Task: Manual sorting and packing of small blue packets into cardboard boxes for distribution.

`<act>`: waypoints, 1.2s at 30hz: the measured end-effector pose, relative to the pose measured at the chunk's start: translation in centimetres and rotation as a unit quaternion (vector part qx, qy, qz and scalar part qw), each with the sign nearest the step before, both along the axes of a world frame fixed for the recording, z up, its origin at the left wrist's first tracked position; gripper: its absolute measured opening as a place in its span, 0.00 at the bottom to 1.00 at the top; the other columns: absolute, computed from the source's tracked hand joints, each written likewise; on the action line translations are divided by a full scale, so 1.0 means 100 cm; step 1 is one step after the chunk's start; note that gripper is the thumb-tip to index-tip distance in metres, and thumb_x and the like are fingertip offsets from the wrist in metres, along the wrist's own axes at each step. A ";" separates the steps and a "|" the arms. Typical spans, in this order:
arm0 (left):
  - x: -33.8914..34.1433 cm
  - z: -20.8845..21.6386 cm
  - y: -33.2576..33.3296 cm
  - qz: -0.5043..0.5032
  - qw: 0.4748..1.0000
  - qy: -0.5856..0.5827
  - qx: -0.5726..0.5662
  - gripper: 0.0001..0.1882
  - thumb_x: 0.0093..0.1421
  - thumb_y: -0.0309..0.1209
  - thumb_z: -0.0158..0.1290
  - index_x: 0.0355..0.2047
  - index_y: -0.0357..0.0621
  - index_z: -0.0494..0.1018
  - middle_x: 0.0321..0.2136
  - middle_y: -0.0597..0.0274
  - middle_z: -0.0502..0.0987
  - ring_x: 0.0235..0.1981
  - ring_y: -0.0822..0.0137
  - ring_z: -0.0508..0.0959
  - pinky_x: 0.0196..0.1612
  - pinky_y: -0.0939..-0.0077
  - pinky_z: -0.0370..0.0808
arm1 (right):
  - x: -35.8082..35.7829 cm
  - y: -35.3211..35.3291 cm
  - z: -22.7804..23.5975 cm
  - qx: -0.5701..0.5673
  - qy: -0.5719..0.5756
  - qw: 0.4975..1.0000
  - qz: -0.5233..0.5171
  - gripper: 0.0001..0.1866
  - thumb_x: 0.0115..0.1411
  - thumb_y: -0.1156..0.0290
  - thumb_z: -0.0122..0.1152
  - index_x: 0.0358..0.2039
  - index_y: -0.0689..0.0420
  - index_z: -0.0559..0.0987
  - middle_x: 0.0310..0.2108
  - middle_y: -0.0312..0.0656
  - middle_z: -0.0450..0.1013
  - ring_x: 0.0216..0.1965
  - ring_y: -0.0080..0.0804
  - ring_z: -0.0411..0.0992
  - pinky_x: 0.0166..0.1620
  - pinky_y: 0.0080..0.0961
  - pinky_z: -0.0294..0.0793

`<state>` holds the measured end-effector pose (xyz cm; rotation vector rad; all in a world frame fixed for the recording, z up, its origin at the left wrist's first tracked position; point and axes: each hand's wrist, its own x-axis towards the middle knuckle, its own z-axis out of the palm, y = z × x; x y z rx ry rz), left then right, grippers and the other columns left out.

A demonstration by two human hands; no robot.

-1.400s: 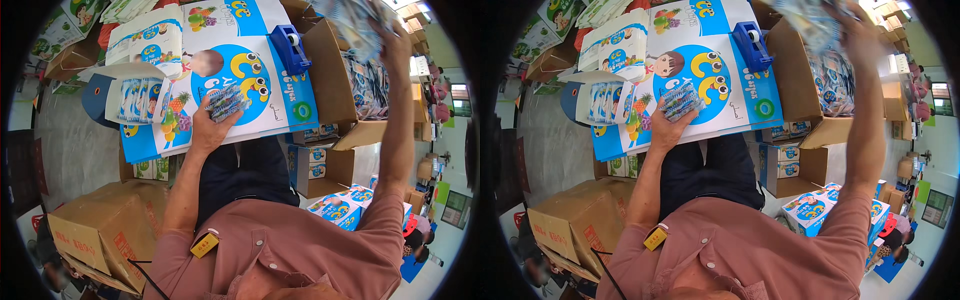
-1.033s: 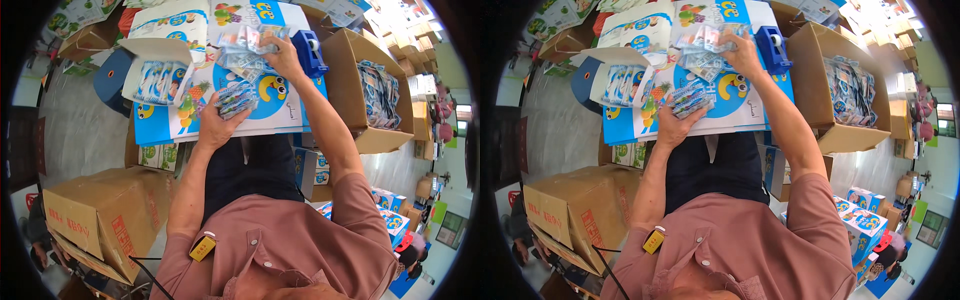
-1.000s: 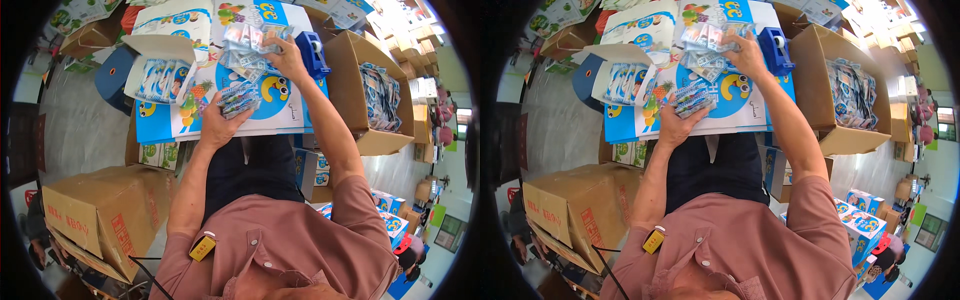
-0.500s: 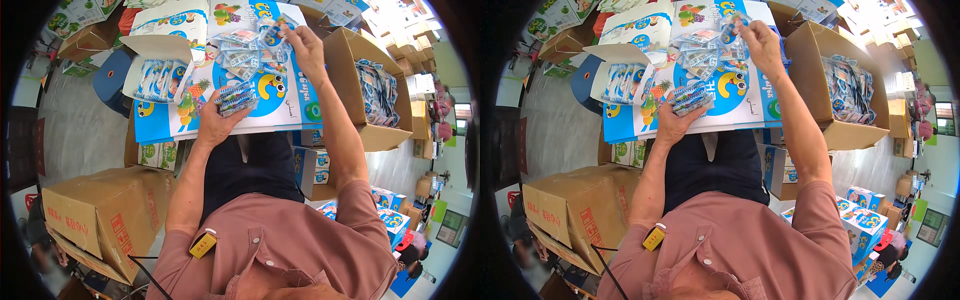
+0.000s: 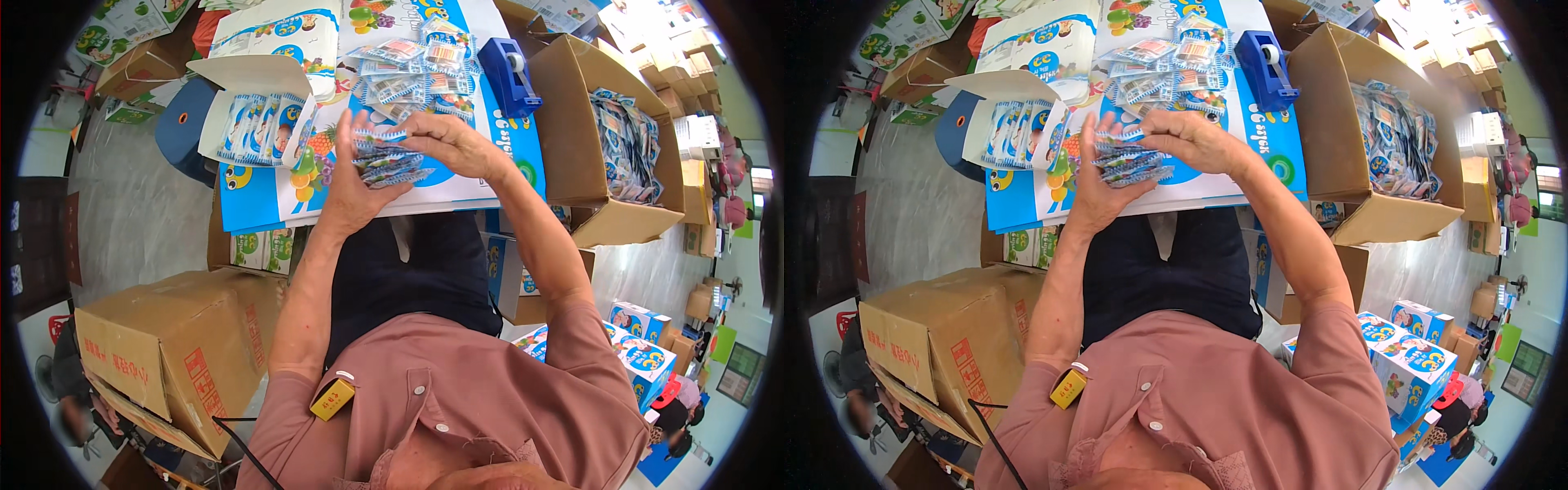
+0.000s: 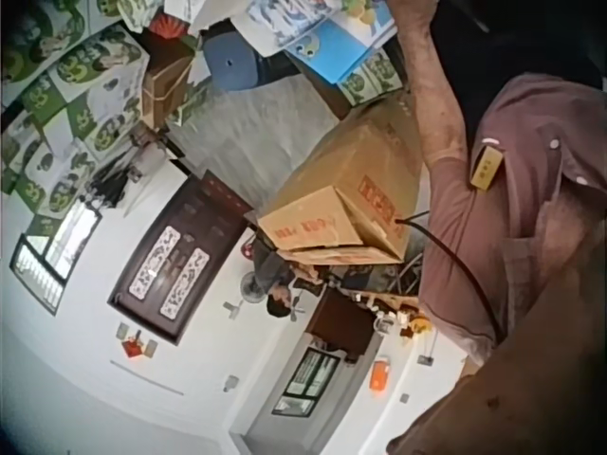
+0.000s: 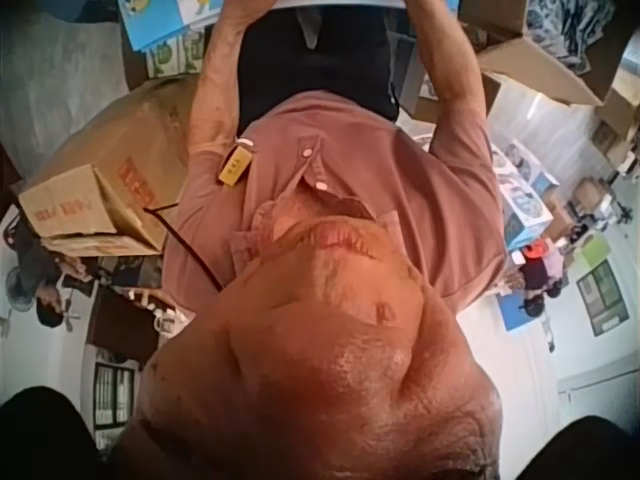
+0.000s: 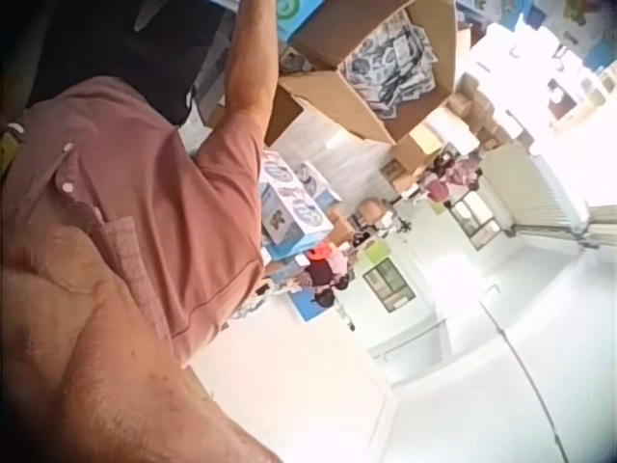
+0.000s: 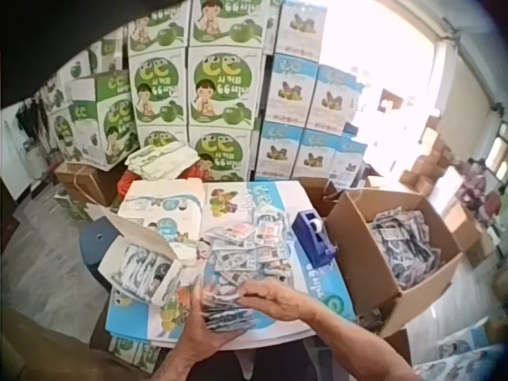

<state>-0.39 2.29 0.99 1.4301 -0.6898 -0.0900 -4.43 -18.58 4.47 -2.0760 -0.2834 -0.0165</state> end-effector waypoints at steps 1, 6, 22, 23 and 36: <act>-0.001 0.001 0.000 -0.019 0.993 0.099 -0.061 0.40 0.52 0.23 0.72 0.61 0.41 0.61 0.50 0.53 0.80 0.49 0.66 0.82 0.52 0.71 0.81 | 0.004 0.003 -0.005 0.036 -0.005 0.999 0.011 0.12 0.72 0.65 0.60 0.45 0.61 0.79 0.32 0.37 0.75 0.35 0.29 0.73 0.41 0.29 0.74; 0.000 -0.003 0.011 -0.094 0.982 0.143 0.083 0.38 0.52 0.22 0.71 0.60 0.42 0.63 0.47 0.54 0.80 0.48 0.67 0.82 0.51 0.72 0.81 | 0.034 -0.029 0.038 -0.059 0.042 0.997 -0.002 0.16 0.71 0.62 0.61 0.53 0.57 0.81 0.46 0.42 0.78 0.41 0.31 0.75 0.46 0.29 0.76; 0.007 -0.014 0.012 0.050 0.980 -0.147 0.122 0.42 0.48 0.25 0.74 0.59 0.39 0.62 0.65 0.45 0.64 0.58 0.57 0.76 0.53 0.69 0.79 | 0.017 0.003 0.026 -0.147 -0.146 0.974 -0.090 0.14 0.73 0.71 0.52 0.50 0.62 0.82 0.47 0.48 0.81 0.50 0.42 0.80 0.55 0.35 0.76; 0.005 -0.012 0.010 0.046 0.981 -0.147 0.121 0.42 0.48 0.25 0.74 0.59 0.39 0.62 0.65 0.45 0.64 0.58 0.57 0.76 0.53 0.69 0.79 | 0.012 0.010 0.030 -0.139 -0.133 0.981 -0.018 0.13 0.73 0.71 0.52 0.49 0.62 0.82 0.45 0.48 0.81 0.49 0.41 0.80 0.55 0.35 0.76; 0.002 -0.013 0.005 -0.033 0.992 0.093 0.073 0.40 0.50 0.26 0.74 0.59 0.39 0.63 0.46 0.53 0.80 0.47 0.66 0.82 0.50 0.70 0.80 | 0.153 -0.018 0.010 -0.447 -0.087 0.871 -0.185 0.20 0.68 0.56 0.61 0.47 0.60 0.84 0.42 0.50 0.83 0.42 0.47 0.82 0.44 0.43 0.78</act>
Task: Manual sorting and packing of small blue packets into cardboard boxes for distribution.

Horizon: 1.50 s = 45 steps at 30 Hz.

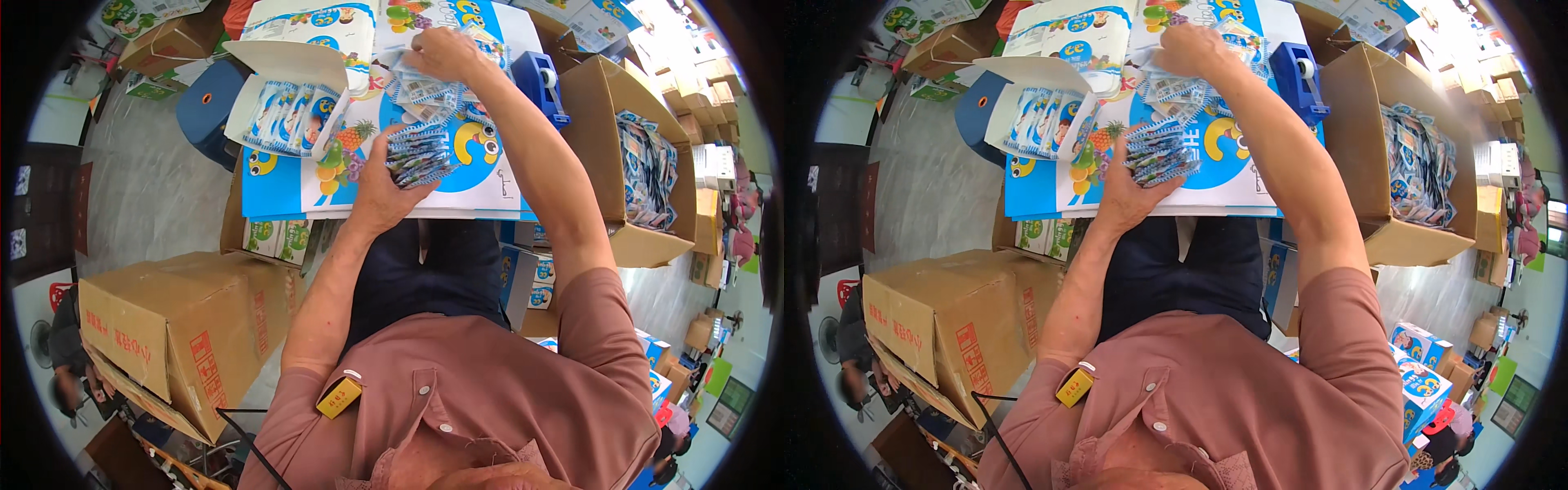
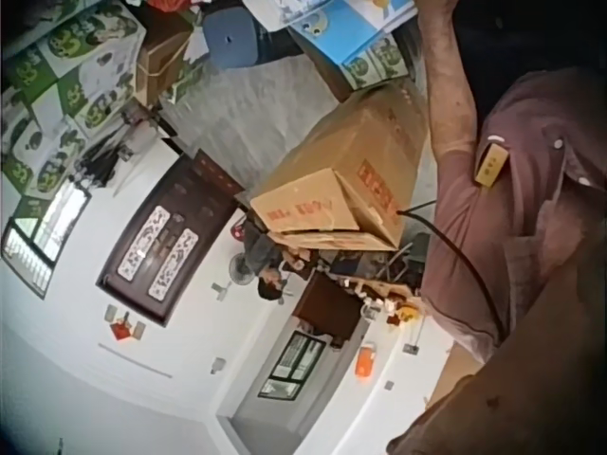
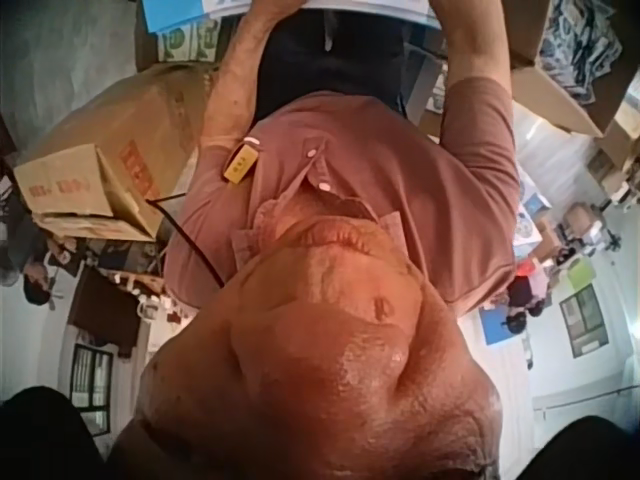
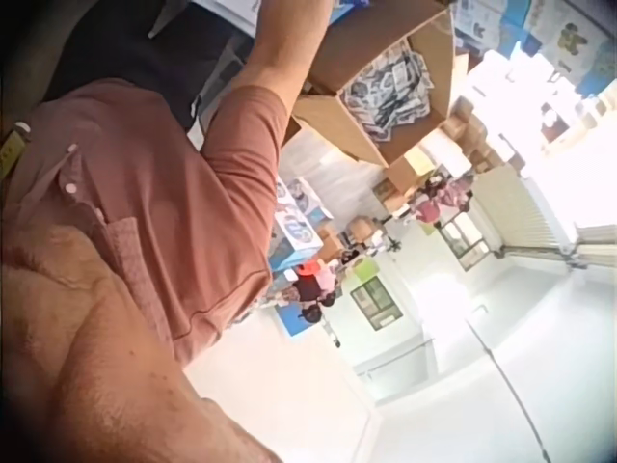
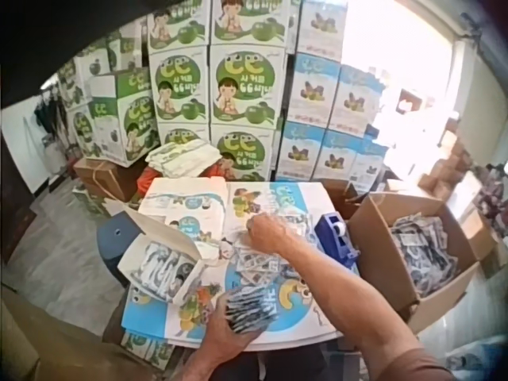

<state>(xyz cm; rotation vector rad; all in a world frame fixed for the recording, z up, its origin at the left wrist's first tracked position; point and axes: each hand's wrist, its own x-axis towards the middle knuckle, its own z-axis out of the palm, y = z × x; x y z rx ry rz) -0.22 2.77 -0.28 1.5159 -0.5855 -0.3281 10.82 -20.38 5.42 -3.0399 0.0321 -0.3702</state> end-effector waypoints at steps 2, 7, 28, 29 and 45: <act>0.002 -0.007 -0.002 -0.028 1.000 0.008 0.003 0.40 0.50 0.26 0.74 0.59 0.38 0.63 0.46 0.54 0.79 0.47 0.66 0.82 0.50 0.71 0.80 | 0.000 -0.013 -0.002 -0.048 0.079 0.996 0.021 0.18 0.68 0.57 0.62 0.46 0.59 0.84 0.41 0.51 0.83 0.40 0.52 0.82 0.42 0.47 0.77; 0.004 -0.010 0.008 0.019 0.993 -0.115 -0.007 0.50 0.47 0.25 0.75 0.66 0.38 0.57 0.61 0.46 0.68 0.58 0.60 0.75 0.57 0.67 0.76 | -0.092 0.006 0.023 0.241 -0.035 0.968 0.054 0.13 0.68 0.65 0.60 0.46 0.61 0.82 0.35 0.48 0.82 0.35 0.40 0.80 0.40 0.40 0.77; -0.001 0.003 0.004 -0.054 0.996 0.076 0.004 0.48 0.46 0.23 0.75 0.64 0.41 0.59 0.55 0.51 0.74 0.52 0.63 0.80 0.53 0.69 0.80 | -0.046 0.012 0.015 0.070 0.049 0.996 0.016 0.17 0.68 0.57 0.60 0.46 0.55 0.86 0.48 0.51 0.82 0.42 0.48 0.82 0.47 0.42 0.80; -0.001 0.002 0.005 -0.054 0.995 0.079 0.002 0.48 0.46 0.23 0.75 0.64 0.41 0.59 0.55 0.51 0.74 0.52 0.63 0.80 0.53 0.69 0.80 | -0.061 0.006 0.017 0.131 -0.017 0.989 0.064 0.15 0.67 0.59 0.62 0.46 0.55 0.86 0.46 0.49 0.83 0.39 0.43 0.83 0.46 0.39 0.80; 0.001 -0.002 0.008 -0.024 0.997 -0.074 -0.007 0.49 0.47 0.24 0.76 0.64 0.40 0.57 0.64 0.48 0.66 0.57 0.64 0.77 0.57 0.69 0.79 | -0.146 0.021 -0.003 0.498 0.118 0.853 0.097 0.16 0.63 0.76 0.51 0.51 0.60 0.78 0.46 0.41 0.78 0.49 0.27 0.73 0.55 0.28 0.71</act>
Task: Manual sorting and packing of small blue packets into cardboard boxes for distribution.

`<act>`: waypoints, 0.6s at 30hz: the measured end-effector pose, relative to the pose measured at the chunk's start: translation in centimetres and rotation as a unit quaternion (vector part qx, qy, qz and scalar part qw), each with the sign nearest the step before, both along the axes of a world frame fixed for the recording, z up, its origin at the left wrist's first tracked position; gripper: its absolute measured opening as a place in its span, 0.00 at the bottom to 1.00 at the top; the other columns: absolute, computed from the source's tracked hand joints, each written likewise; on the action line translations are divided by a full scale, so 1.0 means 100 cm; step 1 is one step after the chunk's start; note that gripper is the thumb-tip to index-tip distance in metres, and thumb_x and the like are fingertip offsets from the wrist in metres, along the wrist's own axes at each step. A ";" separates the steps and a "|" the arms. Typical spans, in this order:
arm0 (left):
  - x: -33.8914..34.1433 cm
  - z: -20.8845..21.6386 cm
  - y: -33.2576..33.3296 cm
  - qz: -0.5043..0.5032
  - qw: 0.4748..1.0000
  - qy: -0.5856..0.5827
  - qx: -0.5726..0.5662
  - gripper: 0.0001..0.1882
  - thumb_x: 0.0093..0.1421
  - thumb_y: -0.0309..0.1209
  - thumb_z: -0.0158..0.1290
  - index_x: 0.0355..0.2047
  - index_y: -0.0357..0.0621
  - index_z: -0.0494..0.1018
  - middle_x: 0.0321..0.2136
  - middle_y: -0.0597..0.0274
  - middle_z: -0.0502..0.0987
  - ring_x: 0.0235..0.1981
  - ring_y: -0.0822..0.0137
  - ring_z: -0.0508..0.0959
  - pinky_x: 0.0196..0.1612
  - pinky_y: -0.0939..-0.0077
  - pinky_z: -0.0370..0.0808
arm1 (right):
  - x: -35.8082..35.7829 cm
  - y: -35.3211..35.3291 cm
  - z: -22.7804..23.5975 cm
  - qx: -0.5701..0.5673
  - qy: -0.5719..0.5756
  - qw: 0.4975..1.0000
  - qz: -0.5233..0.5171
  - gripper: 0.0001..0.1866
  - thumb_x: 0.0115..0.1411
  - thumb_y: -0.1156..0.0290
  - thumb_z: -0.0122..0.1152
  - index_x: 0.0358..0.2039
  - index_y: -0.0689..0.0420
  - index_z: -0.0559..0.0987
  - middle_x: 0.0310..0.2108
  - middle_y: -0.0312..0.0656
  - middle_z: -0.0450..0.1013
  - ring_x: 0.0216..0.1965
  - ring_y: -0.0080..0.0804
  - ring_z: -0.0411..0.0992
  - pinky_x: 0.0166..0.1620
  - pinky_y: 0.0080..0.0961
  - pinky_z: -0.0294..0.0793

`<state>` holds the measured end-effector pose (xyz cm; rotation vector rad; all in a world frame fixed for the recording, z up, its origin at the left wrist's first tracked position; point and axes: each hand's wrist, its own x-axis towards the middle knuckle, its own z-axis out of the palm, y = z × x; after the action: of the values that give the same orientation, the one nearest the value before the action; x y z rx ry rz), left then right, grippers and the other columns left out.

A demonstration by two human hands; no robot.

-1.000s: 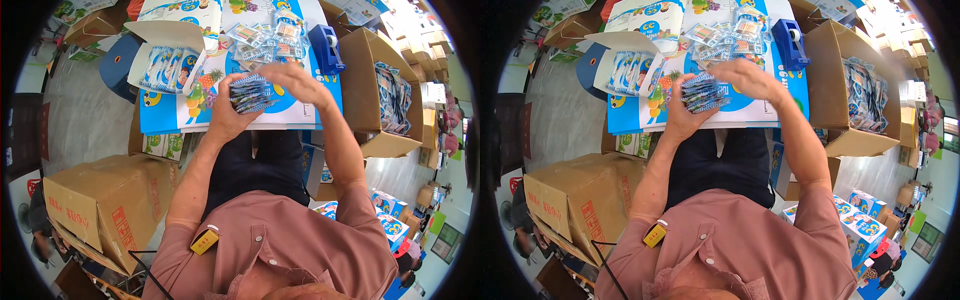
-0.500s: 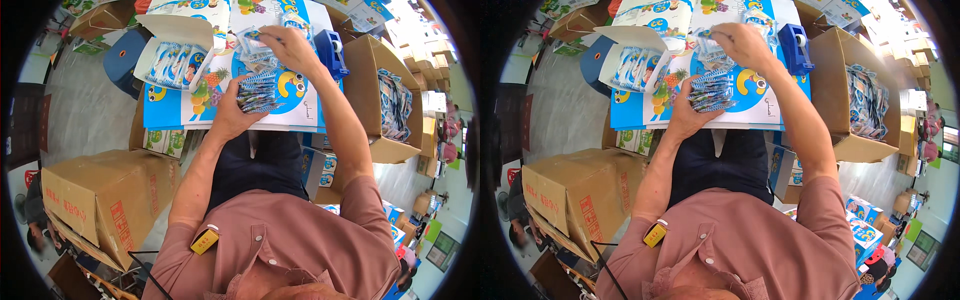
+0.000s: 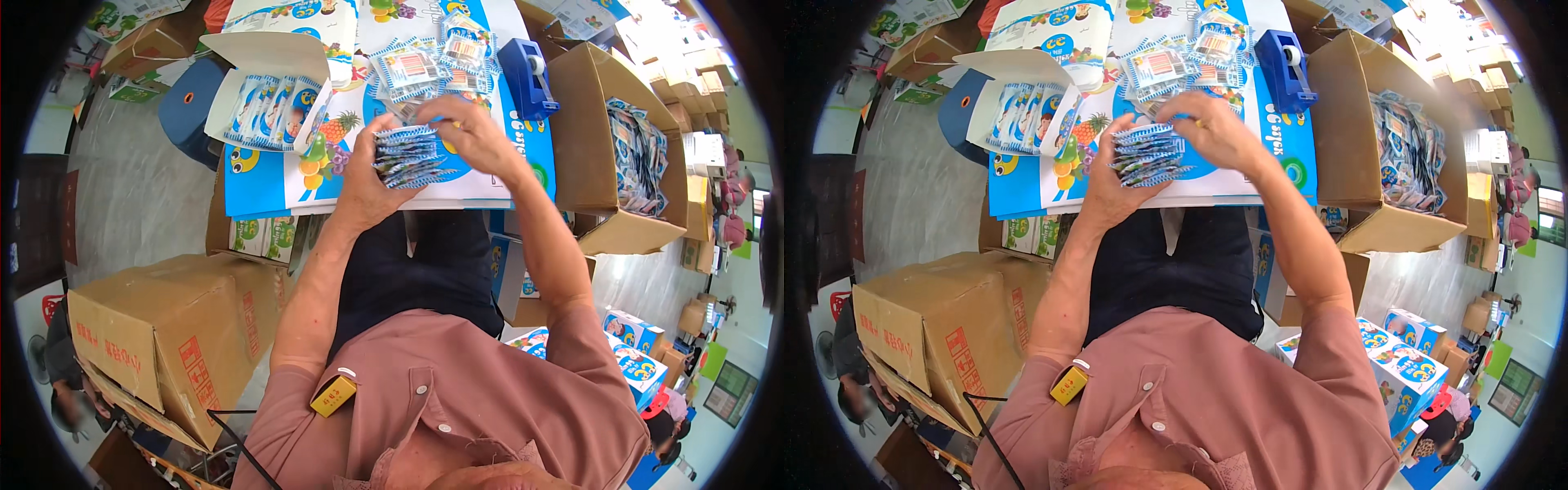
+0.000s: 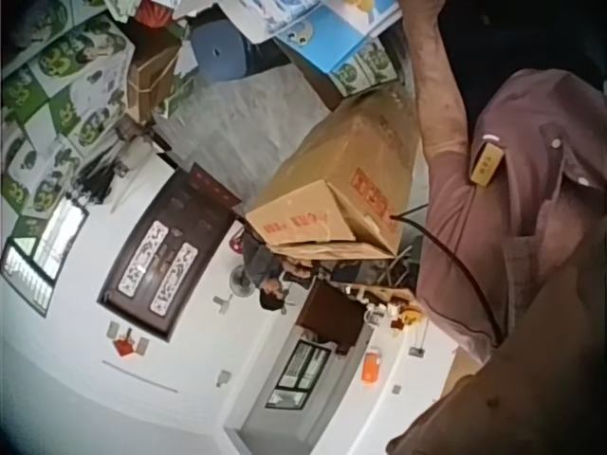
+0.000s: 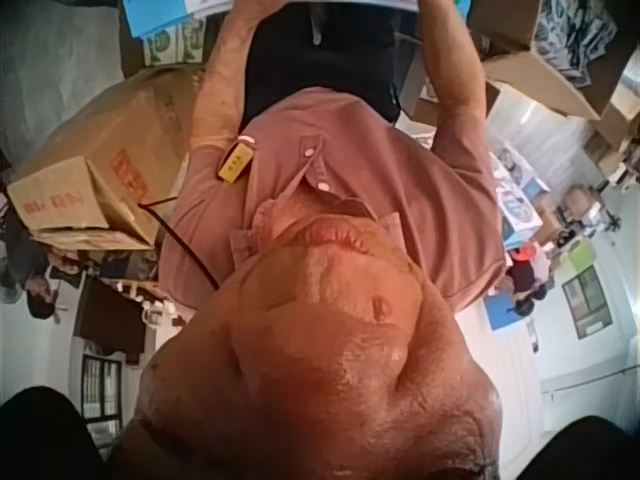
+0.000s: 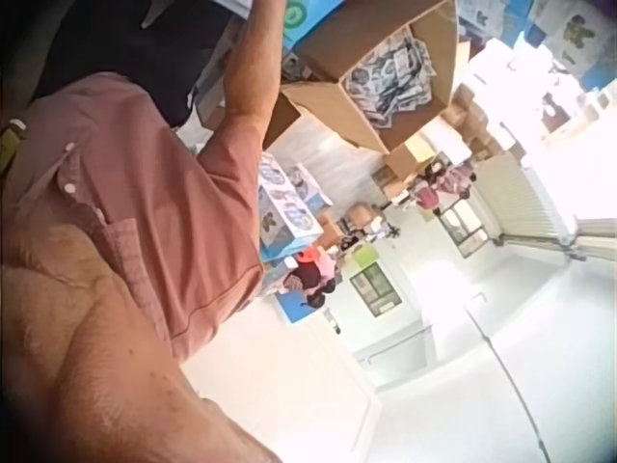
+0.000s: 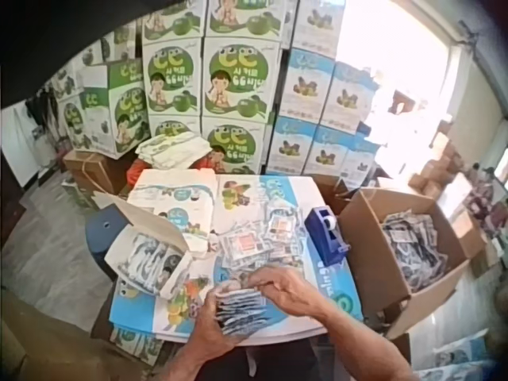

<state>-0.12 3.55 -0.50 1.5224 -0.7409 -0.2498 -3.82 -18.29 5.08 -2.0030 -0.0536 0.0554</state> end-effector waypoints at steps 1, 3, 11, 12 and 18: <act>0.001 0.001 0.001 -0.008 0.999 0.040 0.000 0.49 0.47 0.24 0.76 0.64 0.40 0.58 0.60 0.49 0.70 0.56 0.64 0.78 0.56 0.68 0.79 | 0.008 -0.006 0.013 -0.070 -0.021 0.997 -0.024 0.18 0.63 0.75 0.53 0.53 0.59 0.79 0.49 0.43 0.78 0.51 0.31 0.74 0.57 0.31 0.72; -0.003 0.005 -0.004 -0.041 0.992 0.121 -0.002 0.49 0.46 0.25 0.76 0.63 0.41 0.59 0.51 0.52 0.77 0.52 0.63 0.80 0.54 0.67 0.79 | 0.023 -0.017 0.017 -0.142 -0.042 0.987 -0.060 0.20 0.62 0.75 0.56 0.55 0.57 0.79 0.51 0.46 0.78 0.53 0.35 0.75 0.58 0.34 0.72; -0.004 0.006 -0.007 -0.025 0.997 0.072 -0.003 0.48 0.46 0.25 0.76 0.63 0.40 0.59 0.49 0.53 0.77 0.49 0.64 0.81 0.52 0.68 0.80 | 0.076 -0.029 -0.010 -0.491 -0.165 0.855 0.034 0.19 0.67 0.71 0.55 0.57 0.52 0.80 0.56 0.44 0.79 0.52 0.45 0.80 0.58 0.45 0.76; -0.005 0.004 -0.006 -0.022 0.997 0.075 -0.004 0.48 0.46 0.25 0.76 0.63 0.40 0.59 0.49 0.53 0.77 0.49 0.64 0.81 0.52 0.68 0.80 | 0.071 -0.029 -0.009 -0.458 -0.164 0.874 0.001 0.18 0.67 0.71 0.55 0.57 0.53 0.80 0.55 0.44 0.80 0.52 0.43 0.80 0.57 0.43 0.77; -0.002 -0.012 0.003 -0.023 0.998 0.065 0.002 0.51 0.44 0.25 0.77 0.64 0.40 0.58 0.54 0.51 0.73 0.52 0.64 0.79 0.52 0.68 0.80 | 0.011 -0.015 -0.003 -0.018 -0.164 0.970 -0.181 0.15 0.69 0.75 0.53 0.53 0.57 0.81 0.47 0.43 0.82 0.47 0.33 0.81 0.51 0.30 0.79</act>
<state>-0.35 3.85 -1.66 1.4791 -0.6718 -0.3810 -2.69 -19.80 4.76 -2.0103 0.1026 -0.5122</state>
